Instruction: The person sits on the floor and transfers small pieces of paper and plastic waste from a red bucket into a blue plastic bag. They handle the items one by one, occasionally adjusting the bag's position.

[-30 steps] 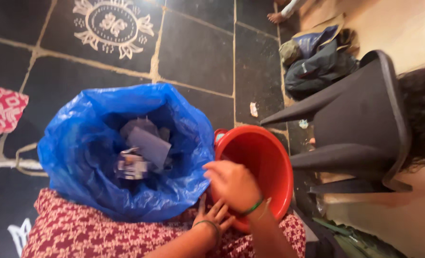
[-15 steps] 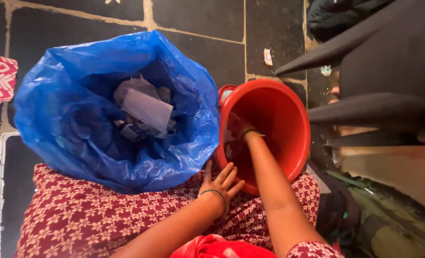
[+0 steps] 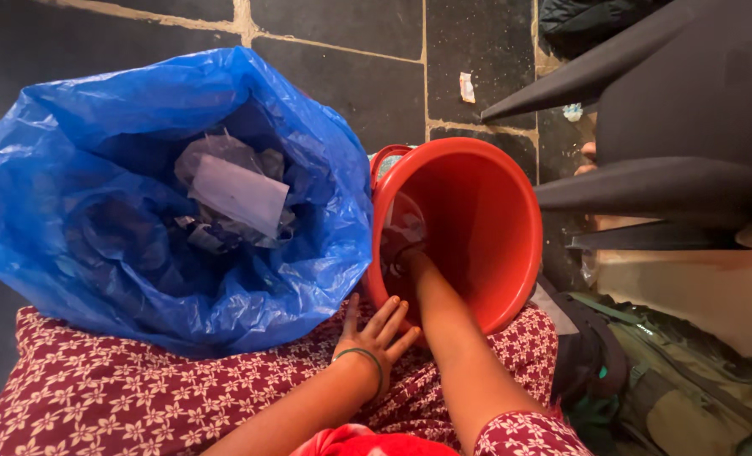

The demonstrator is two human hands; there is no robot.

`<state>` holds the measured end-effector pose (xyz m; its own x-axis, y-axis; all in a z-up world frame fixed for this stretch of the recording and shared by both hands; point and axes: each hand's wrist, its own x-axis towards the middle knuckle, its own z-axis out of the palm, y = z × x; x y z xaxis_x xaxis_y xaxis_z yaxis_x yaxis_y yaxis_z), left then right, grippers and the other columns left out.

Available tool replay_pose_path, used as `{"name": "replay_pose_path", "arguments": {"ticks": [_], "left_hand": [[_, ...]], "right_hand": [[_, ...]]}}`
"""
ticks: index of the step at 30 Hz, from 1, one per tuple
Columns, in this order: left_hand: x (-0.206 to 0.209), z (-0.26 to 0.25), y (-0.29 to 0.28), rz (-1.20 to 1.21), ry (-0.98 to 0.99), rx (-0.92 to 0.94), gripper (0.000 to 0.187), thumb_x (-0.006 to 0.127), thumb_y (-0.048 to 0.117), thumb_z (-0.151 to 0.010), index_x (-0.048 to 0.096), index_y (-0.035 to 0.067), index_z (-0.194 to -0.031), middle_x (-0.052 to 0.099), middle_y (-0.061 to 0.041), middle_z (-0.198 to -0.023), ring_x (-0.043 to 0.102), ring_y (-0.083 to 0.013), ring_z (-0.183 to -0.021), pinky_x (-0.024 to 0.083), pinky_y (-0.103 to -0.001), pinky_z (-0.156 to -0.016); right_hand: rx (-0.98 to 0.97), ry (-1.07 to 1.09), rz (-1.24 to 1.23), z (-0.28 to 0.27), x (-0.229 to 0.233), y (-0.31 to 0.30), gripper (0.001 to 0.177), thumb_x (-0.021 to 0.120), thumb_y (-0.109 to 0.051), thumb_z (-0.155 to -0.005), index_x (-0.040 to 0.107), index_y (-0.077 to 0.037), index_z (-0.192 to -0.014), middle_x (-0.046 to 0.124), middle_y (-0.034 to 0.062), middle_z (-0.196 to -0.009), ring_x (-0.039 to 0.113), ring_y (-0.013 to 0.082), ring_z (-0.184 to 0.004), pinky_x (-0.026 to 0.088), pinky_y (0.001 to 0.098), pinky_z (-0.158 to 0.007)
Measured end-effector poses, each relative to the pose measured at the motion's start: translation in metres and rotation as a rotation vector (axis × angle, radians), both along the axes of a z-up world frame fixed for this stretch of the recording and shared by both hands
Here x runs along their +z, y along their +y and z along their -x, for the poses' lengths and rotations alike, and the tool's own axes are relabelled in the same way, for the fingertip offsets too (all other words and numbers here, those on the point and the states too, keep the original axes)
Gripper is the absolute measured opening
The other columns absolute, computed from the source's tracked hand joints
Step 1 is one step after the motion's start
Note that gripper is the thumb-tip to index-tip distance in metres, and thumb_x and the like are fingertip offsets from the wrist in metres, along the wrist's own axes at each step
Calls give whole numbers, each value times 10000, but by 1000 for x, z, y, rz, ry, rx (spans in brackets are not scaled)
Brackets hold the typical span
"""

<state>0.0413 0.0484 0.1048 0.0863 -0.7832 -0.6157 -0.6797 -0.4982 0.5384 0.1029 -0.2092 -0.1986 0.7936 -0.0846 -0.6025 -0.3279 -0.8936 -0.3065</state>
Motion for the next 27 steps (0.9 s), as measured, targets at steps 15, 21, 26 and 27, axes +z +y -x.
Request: {"name": "replay_pose_path", "arguments": {"ticks": [15, 21, 26, 27], "left_hand": [[4, -1, 2, 5, -35, -1, 977, 631, 299, -888, 32, 278, -1659, -204, -114, -1726, -240, -290, -1575, -94, -810, -1116], [-3, 1, 0, 40, -81, 17, 961, 623, 316, -885, 52, 281, -1657, -191, -119, -1724, -235, -307, -1574, -95, -823, -1104], [-20, 7, -2, 103, -110, 61, 927, 612, 309, -878, 99, 292, -1650, -150, -120, -1732, -202, -303, -1585, -84, -834, -1109], [-22, 9, -2, 128, -125, 82, 898, 598, 312, -887, 111, 300, -1642, -140, -113, -1731, -197, -301, -1586, -85, -844, -1109]], "right_hand": [[-165, 41, -47, -21, 48, 0, 393, 614, -244, -945, 679, -128, -1314, 614, 152, -1396, 590, 306, -1257, 481, 407, -1046], [-891, 128, -1004, -2, 60, -56, 545, 521, -46, -880, 555, -237, -1389, 632, 128, -1336, 633, 324, -1095, 531, 435, -935], [-216, -60, -191, 25, 109, -92, 496, 521, 48, -882, 690, -48, -1338, 743, 162, -1238, 692, 266, -1098, 542, 344, -971], [-177, -91, -131, 29, 121, -96, 444, 548, 26, -914, 707, -43, -1322, 748, 167, -1205, 693, 271, -1076, 551, 348, -957]]}}
